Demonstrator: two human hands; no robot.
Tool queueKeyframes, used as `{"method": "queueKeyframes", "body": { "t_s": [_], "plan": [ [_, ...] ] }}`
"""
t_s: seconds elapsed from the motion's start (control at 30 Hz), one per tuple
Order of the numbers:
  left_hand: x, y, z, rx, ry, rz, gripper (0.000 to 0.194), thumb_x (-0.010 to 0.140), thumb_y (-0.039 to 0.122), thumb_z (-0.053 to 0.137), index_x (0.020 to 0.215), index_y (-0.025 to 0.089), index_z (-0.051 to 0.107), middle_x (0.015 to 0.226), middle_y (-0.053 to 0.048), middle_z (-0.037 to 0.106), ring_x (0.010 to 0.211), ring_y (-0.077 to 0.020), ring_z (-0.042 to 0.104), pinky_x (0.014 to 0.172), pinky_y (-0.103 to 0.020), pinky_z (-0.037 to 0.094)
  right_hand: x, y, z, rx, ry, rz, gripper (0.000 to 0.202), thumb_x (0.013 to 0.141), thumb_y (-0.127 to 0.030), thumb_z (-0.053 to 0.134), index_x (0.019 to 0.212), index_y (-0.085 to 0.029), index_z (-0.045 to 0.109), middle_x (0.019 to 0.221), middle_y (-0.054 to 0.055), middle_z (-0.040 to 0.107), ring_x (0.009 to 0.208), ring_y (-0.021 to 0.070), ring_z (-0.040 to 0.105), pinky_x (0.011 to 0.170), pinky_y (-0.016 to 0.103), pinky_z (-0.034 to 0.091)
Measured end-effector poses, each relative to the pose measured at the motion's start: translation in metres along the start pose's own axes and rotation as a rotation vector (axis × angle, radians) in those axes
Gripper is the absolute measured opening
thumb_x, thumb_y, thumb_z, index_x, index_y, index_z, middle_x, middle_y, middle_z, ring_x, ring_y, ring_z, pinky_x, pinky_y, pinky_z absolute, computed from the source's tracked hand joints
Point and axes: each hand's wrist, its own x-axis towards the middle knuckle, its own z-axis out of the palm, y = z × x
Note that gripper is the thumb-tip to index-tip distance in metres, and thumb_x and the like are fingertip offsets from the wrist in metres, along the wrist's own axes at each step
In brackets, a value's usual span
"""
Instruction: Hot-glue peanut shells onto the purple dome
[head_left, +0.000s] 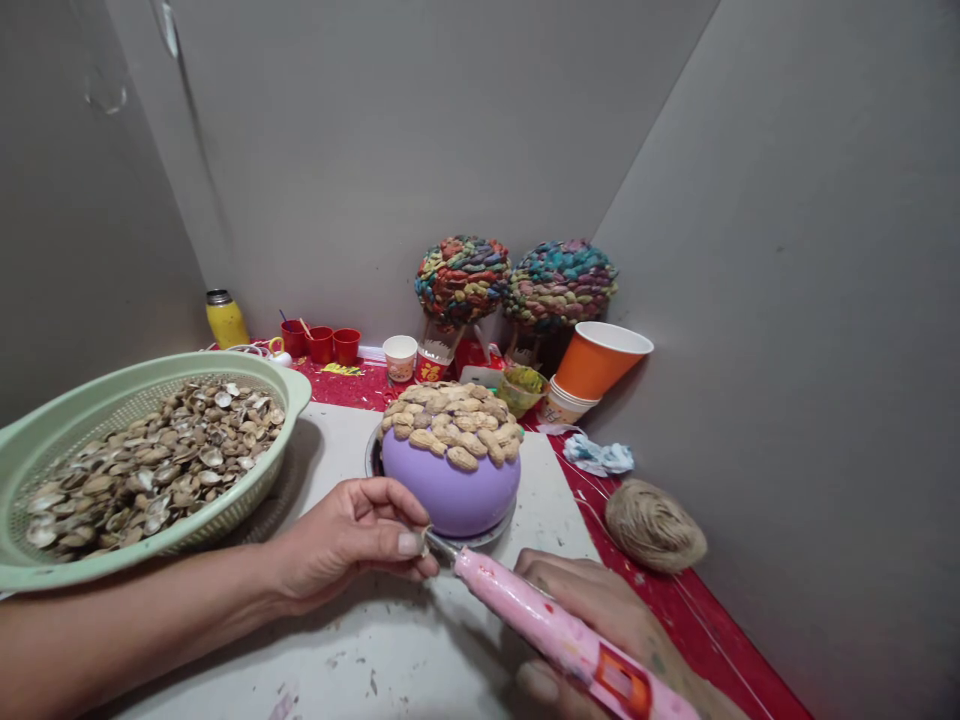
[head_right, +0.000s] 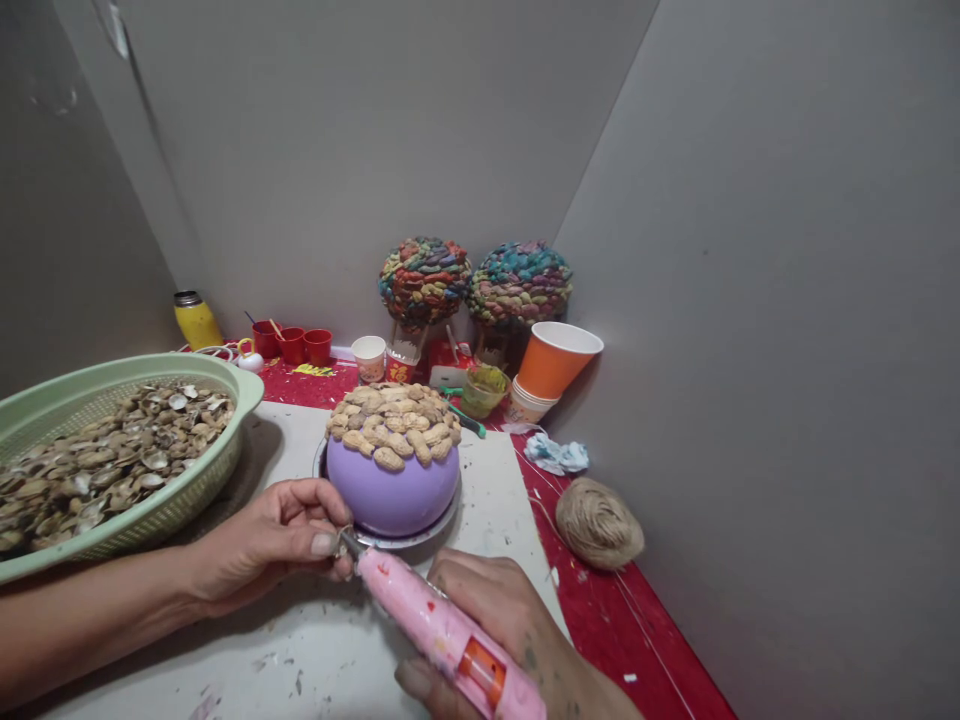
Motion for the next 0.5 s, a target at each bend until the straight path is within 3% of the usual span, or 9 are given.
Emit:
{"method": "queueKeyframes", "body": {
  "t_s": [0.5],
  "plan": [
    [0.0009,-0.0015,-0.0011,0.032,0.008,0.042,0.03,0.064,0.019,0.087,0.083,0.012,0.065,0.067,-0.004,0.073,0.063,-0.0121,0.07,0.064,-0.019,0.054,-0.0015,0.0094,0.0048,-0.18,0.045,-0.101,0.036,0.103,-0.047,0.038,0.077,-0.022,0.036,0.062,-0.005,0.041,0.048,0.011,0.039,0.047,0.026,0.027]
  ]
}}
